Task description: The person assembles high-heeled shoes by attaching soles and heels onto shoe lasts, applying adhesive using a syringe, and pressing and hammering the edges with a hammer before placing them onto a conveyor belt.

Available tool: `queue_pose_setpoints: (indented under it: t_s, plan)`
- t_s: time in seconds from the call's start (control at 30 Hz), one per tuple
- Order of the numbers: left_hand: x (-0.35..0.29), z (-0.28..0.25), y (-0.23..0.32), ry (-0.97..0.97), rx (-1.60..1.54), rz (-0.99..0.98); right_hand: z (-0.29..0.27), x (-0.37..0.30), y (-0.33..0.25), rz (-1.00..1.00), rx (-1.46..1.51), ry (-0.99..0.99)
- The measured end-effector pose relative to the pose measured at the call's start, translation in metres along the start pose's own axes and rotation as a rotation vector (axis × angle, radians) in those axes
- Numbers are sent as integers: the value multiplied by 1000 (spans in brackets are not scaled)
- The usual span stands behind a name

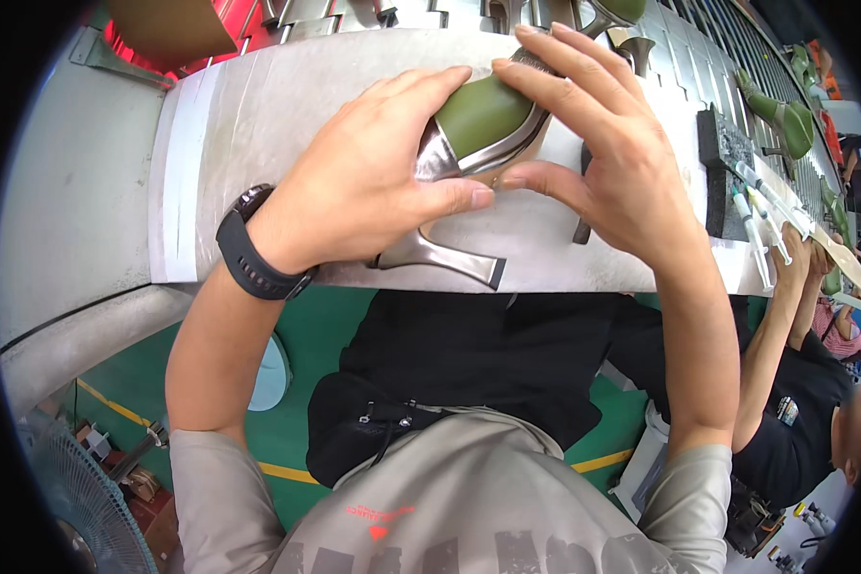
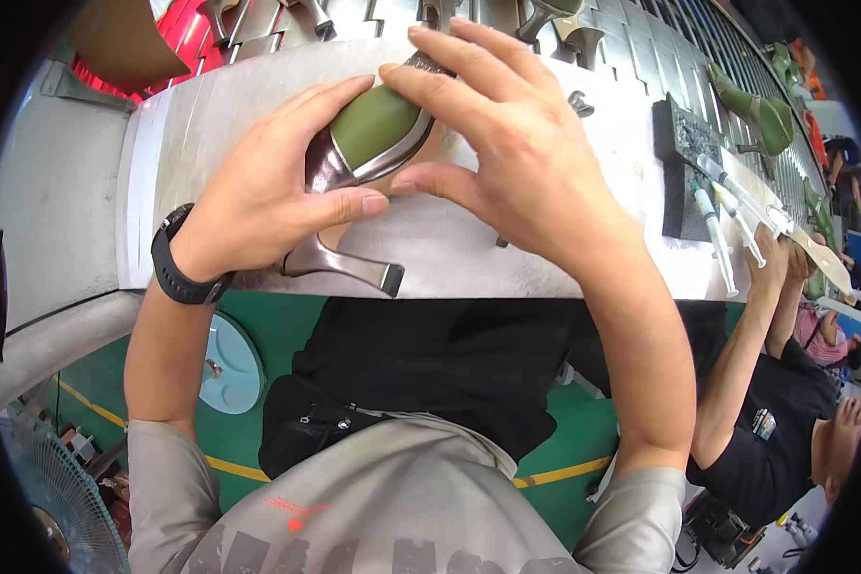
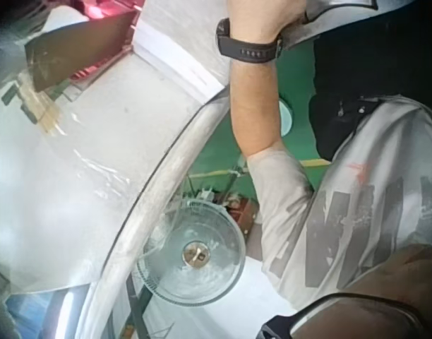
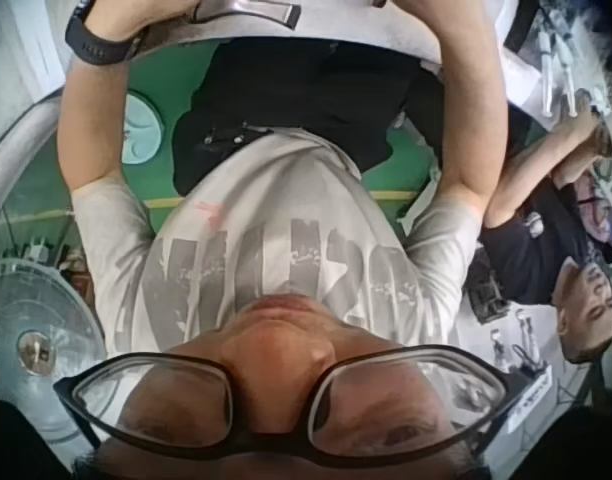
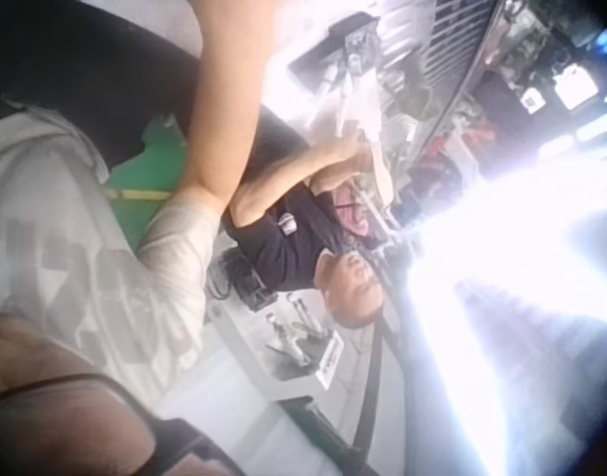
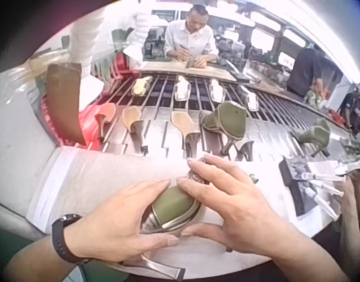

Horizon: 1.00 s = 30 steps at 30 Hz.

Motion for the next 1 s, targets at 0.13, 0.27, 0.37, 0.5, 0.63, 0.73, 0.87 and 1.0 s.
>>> queue_pose_setpoints:
  t_s: [0.13,0.27,0.37,0.5,0.63,0.73,0.87,1.0]
  plan:
    - [5,6,1,-27,-80,-93,-3,6,1,-17,4,2]
    - [7,6,4,5,-86,-68,-9,20,-3,121,-3,-87]
    - [6,6,3,-11,-112,-67,-6,-5,13,130,-2,235]
    - [0,7,16,-56,-32,-37,-12,-87,40,522,58,375]
    - [14,9,25,-124,-59,-70,-11,-87,26,330,-173,142]
    - [32,12,34,-85,-62,-60,-10,-78,36,499,-116,78]
    - [34,22,31,-168,-3,-115,-24,-80,19,485,355,224]
    - [36,21,32,-163,-21,-125,-28,-87,9,393,839,496]
Point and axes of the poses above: each hand's wrist, its own x-axis towards the middle knuckle, its own z-axis out of the palm, y = z × x, the point moved 5 cm from there along x, towards the middle knuckle, and after that the axes turned 10 degrees about x, right-handed, at the moved point
